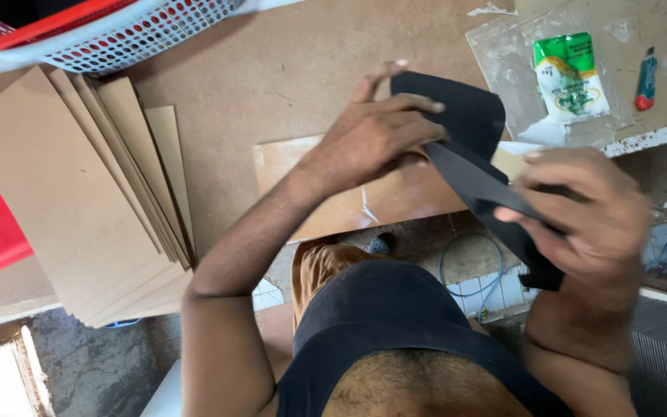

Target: The person repeatedly applies glue to cardboard sheets, places black sheets on top, and trims the edges with a utility knife. The person stacks the finished units and continues the cycle.

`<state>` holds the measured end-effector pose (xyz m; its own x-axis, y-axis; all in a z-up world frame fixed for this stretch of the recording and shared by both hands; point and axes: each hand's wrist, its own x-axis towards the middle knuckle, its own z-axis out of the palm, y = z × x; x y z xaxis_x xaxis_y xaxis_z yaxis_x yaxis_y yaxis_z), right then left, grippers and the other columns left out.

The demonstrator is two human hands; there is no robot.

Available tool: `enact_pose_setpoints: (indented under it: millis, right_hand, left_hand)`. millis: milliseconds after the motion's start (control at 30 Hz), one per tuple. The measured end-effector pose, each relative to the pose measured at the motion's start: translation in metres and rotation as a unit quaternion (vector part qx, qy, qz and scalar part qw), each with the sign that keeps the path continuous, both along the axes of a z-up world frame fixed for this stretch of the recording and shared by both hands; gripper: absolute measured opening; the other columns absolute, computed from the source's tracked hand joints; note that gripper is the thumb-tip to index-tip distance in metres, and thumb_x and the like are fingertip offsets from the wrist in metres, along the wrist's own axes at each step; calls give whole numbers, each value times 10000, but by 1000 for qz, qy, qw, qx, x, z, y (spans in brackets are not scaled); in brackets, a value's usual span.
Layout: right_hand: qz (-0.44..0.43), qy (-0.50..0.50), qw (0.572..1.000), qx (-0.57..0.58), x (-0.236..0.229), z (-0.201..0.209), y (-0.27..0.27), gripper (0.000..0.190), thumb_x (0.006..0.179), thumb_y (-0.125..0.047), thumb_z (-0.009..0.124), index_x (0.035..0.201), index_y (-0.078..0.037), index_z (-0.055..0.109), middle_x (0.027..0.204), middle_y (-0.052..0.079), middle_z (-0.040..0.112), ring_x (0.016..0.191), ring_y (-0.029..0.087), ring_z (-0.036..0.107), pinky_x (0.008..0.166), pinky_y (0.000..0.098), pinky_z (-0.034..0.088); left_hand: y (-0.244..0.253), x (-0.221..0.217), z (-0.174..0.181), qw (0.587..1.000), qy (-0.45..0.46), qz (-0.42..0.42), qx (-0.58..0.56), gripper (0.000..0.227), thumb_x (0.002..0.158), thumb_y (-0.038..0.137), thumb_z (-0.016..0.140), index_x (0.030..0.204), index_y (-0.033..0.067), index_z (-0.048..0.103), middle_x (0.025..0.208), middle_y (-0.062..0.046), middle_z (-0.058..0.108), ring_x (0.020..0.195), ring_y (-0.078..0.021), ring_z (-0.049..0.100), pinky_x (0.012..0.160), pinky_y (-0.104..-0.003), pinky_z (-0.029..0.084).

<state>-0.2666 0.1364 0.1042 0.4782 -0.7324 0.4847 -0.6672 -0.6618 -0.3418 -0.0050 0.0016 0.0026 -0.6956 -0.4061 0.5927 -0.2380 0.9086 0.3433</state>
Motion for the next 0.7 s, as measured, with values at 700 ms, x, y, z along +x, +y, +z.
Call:
enact_pose_setpoints:
  millis: [700]
  right_hand:
    - [-256, -421, 855, 159, -132, -253, 75, 85, 1097, -53, 686, 1154, 8, 673, 1007, -14, 642, 804, 26, 502, 685, 193, 405]
  left_hand:
    - [193, 108, -105, 782, 168, 428, 421, 107, 1058, 66, 721, 1155, 27, 742, 991, -49, 737, 874, -67, 653, 777, -210, 518]
